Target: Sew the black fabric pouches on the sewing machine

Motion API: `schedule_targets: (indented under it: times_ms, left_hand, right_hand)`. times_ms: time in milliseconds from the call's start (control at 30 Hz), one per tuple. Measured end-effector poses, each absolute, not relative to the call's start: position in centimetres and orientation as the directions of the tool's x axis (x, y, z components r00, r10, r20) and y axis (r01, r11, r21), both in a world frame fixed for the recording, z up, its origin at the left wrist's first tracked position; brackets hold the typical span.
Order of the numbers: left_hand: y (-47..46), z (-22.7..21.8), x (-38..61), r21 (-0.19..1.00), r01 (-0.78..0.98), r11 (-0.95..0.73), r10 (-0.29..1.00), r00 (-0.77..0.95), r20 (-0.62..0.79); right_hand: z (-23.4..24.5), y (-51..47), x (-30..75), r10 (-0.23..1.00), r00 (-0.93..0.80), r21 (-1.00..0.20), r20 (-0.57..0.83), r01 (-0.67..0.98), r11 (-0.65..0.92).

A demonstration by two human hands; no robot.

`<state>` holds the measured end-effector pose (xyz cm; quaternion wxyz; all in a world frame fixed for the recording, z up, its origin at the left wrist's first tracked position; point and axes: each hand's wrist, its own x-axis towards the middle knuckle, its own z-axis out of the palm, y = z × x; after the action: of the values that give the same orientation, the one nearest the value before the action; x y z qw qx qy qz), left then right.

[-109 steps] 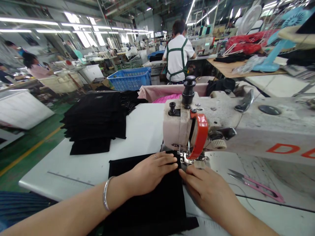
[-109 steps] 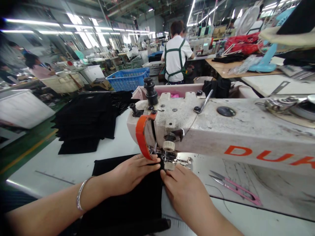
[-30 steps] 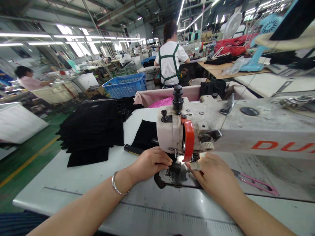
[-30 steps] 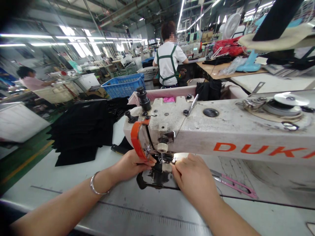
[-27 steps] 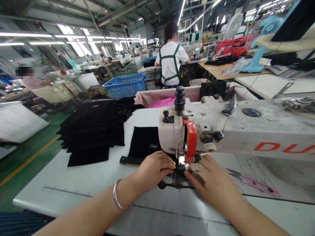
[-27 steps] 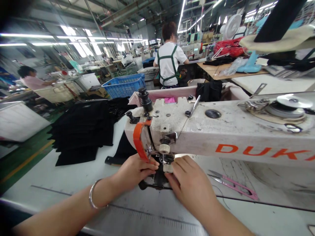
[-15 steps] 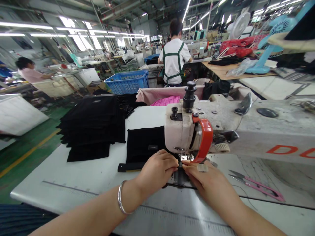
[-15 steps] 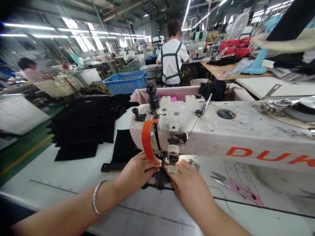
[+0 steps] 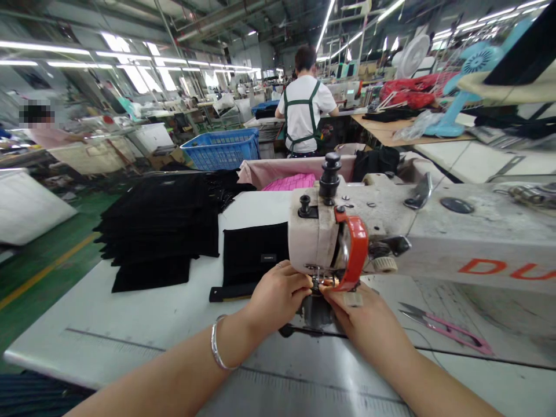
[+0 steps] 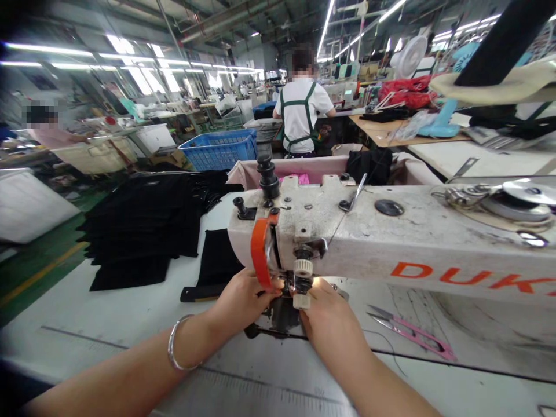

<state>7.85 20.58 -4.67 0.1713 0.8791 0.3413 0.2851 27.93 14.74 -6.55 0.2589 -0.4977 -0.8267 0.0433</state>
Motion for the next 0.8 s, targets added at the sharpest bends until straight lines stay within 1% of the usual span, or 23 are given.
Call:
schedule_targets:
  times_ms: [300, 500, 633, 800]
  left_hand:
    - [20.6, -5.2, 7.8, 0.502, 0.552, -0.666, 0.741, 0.568, 0.36]
    - [20.6, -5.6, 7.3, 0.499, 0.534, -0.683, 0.728, 0.552, 0.406]
    - [20.8, -6.6, 6.9, 0.492, 0.558, -0.668, 0.736, 0.595, 0.323]
    - [21.4, -6.3, 6.8, 0.489, 0.597, -0.636, 0.76, 0.596, 0.261]
  right_hand:
    - [-6.4, 14.8, 27.4, 0.867, -0.33, -0.41, 0.372, 0.78, 0.473]
    - [-5.7, 14.8, 26.5, 0.867, -0.31, -0.371, 0.391, 0.809, 0.457]
    - [-6.1, 14.8, 26.3, 0.856, -0.313, -0.347, 0.412, 0.814, 0.465]
    - [-6.4, 14.7, 26.3, 0.864, -0.271, -0.38, 0.425, 0.813, 0.442]
